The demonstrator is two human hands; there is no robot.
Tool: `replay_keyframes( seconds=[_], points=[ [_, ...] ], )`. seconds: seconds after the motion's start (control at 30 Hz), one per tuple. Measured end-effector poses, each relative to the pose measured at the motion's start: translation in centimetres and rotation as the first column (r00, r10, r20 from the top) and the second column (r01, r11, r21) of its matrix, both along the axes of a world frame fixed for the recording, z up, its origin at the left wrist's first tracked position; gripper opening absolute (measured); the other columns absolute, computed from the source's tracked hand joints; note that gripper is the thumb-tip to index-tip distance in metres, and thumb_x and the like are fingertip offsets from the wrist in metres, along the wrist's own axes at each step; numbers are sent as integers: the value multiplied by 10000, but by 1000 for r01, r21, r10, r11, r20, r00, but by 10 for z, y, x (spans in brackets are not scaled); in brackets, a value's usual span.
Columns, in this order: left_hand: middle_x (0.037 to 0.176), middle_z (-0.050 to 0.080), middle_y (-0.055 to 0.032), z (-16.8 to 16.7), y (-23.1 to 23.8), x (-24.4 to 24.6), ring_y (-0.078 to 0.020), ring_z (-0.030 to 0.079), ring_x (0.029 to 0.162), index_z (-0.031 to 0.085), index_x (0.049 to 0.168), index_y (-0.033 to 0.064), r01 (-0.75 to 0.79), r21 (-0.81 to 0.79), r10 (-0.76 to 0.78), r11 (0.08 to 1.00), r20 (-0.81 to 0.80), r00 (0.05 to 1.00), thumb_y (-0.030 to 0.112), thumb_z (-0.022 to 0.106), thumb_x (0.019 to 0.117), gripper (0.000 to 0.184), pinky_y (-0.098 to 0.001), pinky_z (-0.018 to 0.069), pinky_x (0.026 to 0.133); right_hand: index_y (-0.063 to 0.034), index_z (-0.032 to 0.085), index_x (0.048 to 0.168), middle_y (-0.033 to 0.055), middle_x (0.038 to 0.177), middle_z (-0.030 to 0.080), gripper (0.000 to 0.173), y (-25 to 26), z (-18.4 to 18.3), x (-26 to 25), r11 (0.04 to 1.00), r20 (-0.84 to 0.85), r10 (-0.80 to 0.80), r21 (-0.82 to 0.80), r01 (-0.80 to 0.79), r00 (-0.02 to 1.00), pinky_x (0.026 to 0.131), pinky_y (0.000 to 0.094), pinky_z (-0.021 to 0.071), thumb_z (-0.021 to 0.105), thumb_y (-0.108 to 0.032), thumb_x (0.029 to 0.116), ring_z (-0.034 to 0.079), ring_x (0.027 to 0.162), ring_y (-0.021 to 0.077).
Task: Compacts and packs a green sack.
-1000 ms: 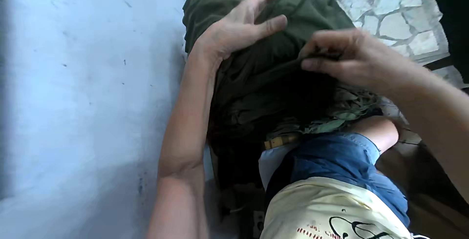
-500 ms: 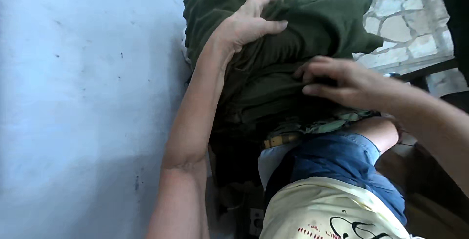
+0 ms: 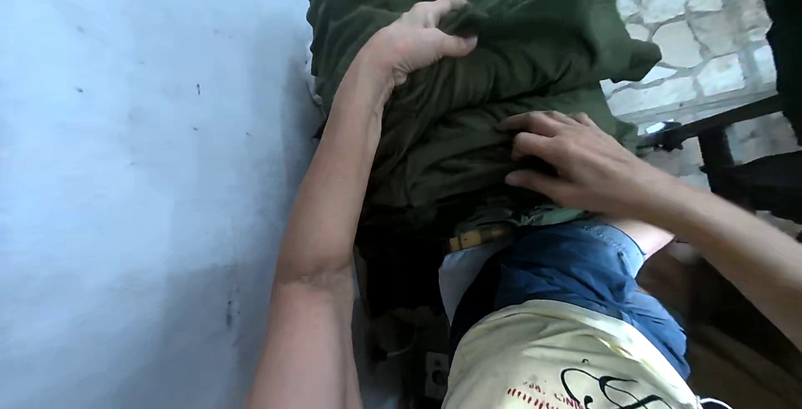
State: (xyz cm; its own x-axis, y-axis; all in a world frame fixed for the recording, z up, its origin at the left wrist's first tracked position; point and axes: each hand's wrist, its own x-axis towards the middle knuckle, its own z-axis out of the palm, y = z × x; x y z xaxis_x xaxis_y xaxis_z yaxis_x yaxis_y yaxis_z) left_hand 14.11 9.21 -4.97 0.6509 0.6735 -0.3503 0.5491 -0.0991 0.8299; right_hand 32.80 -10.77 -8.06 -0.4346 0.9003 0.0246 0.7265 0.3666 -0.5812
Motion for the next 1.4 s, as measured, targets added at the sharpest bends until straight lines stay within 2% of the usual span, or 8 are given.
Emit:
replay_keyframes(
  seconds=[0.23, 0.43, 0.63, 0.8, 0.9, 1.07, 1.27, 1.4],
  points=[
    [1642, 355, -65, 17, -29, -12, -56, 380, 1461, 210, 1634, 73, 368, 189, -386, 911, 69, 920, 594, 611, 920, 971, -259, 342, 1193, -110, 636, 973, -59, 828, 618, 77, 65, 39, 23, 983, -467, -179, -128, 134, 866, 681, 173, 512, 616, -177, 1006, 583, 727, -22],
    [1317, 634, -97, 7, -37, 1, -53, 617, 1166, 476, 1468, 31, 172, 319, -196, 932, 45, 980, 121, 691, 936, 581, -223, 496, 1010, -51, 678, 1167, 220, 1161, 639, 220, 67, 32, -29, 904, 9, -197, 388, 178, 980, 932, 592, 467, 538, -149, 1028, 591, 1143, 437],
    [1355, 616, -20, -1, 1, 4, -36, 628, 1139, 510, 1475, 170, -33, -97, 33, 995, -2, 999, 118, 630, 989, 503, -228, 525, 955, -98, 702, 988, 85, 1282, 674, 187, -10, 0, 5, 999, -19, -16, 41, 17, 1000, 978, 535, 479, 614, -262, 974, 630, 1203, 275],
    [1594, 424, -50, 4, -16, -7, -46, 472, 1382, 287, 1614, 109, 264, 60, -269, 963, 103, 958, 395, 608, 995, 754, -251, 412, 1133, -121, 700, 1001, -43, 909, 679, 128, 41, 36, 22, 968, -425, -241, -165, 187, 873, 739, 227, 530, 604, -205, 1005, 619, 798, 1],
    [1565, 461, -110, 13, -47, -5, -120, 456, 1423, 209, 1626, 55, 337, 295, -347, 894, -19, 938, 538, 691, 896, 999, -319, 374, 1183, -113, 693, 997, -2, 914, 674, 139, 81, 40, 11, 953, -309, -296, -23, 304, 904, 774, 286, 527, 609, -223, 1005, 636, 834, 59],
    [1352, 629, -117, 3, -33, 6, -127, 618, 1198, 478, 1491, 58, 115, 278, -106, 954, -48, 993, 152, 638, 982, 542, -326, 485, 1042, -25, 632, 1150, 227, 1176, 628, 193, 58, 31, -36, 904, 120, -222, 397, 158, 968, 927, 591, 452, 513, -129, 1040, 577, 1167, 447],
    [1302, 642, -12, -7, 0, 6, -16, 651, 1074, 515, 1452, 133, 43, -69, -39, 997, 53, 998, 196, 611, 1027, 439, -212, 543, 921, -76, 711, 1013, 102, 1153, 682, 241, 4, 3, 6, 998, -106, -61, -29, 58, 993, 880, 509, 507, 611, -292, 976, 645, 1086, 270],
    [1617, 391, -79, 0, -15, -5, -64, 433, 1424, 195, 1639, 89, 363, 119, -369, 924, 30, 929, 540, 662, 907, 978, -269, 378, 1170, -95, 685, 1014, 7, 898, 664, 175, 46, 35, 19, 986, -289, -161, -8, 166, 944, 752, 291, 514, 595, -244, 1009, 611, 804, 48]
  ],
)
